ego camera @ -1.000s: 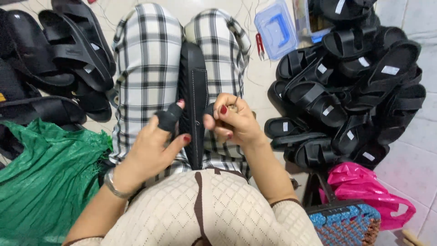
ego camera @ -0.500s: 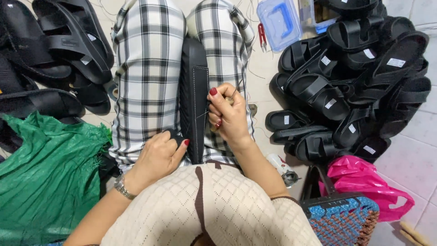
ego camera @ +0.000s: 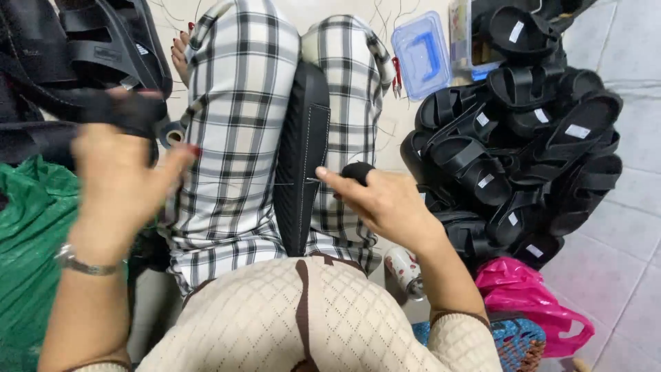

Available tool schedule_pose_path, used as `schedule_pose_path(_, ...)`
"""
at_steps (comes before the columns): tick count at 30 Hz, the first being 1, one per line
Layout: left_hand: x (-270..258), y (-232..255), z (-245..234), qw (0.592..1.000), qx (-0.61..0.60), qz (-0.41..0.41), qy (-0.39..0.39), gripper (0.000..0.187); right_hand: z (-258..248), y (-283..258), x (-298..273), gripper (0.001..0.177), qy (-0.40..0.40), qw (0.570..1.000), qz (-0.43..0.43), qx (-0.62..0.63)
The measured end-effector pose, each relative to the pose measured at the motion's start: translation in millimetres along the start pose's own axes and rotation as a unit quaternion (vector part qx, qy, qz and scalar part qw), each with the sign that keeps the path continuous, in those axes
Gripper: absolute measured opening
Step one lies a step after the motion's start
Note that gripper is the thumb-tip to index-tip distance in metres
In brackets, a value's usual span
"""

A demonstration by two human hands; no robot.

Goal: Hand-sewing a black sandal strap using a needle and thread while sitting on the floor.

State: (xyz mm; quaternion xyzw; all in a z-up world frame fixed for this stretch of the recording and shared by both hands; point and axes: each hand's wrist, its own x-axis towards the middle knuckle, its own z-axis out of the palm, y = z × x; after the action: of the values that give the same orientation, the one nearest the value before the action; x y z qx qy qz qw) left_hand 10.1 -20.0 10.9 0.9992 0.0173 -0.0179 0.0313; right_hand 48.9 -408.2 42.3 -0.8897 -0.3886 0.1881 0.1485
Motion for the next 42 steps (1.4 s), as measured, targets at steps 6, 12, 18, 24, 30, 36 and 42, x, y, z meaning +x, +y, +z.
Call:
schedule_pose_path(6,27.6,79.0,-24.5,0.939,-0.26,0.179,-0.137,0.121,-2.2,1.9,7.8,0.047,0.02,0.998,-0.022,-0.057)
schedule_pose_path(12,28.9,83.9,-0.6,0.943,-0.194,0.248,-0.11,0.139,-7.8,3.0,11.5,0.048,0.009,0.999,-0.034,-0.04)
schedule_pose_path(18,26.8,86.0,7.2,0.949,-0.155,0.25,-0.112,0.142,-16.6,-12.2,10.9,0.059,0.018,0.996,-0.027,-0.088)
schedule_pose_path(24,29.7,89.6,17.6,0.94,-0.188,0.283,-0.043,0.138,-20.0,-27.6,14.7,0.07,-0.022,0.988,-0.02,-0.154)
schedule_pose_path(30,34.5,82.9,27.8,0.927,-0.211,0.309,0.001,0.133,10.1,-11.6,23.5,0.06,0.05,0.997,-0.049,-0.038)
schedule_pose_path(36,22.4,86.4,28.7,0.943,-0.156,0.293,0.002,0.143,19.7,1.3,26.3,0.039,0.127,0.986,-0.082,0.078)
schedule_pose_path(42,-21.9,91.0,-1.7,0.851,-0.501,0.153,0.041,0.02,4.2,-32.6,30.9,0.012,0.168,0.975,-0.008,-0.143)
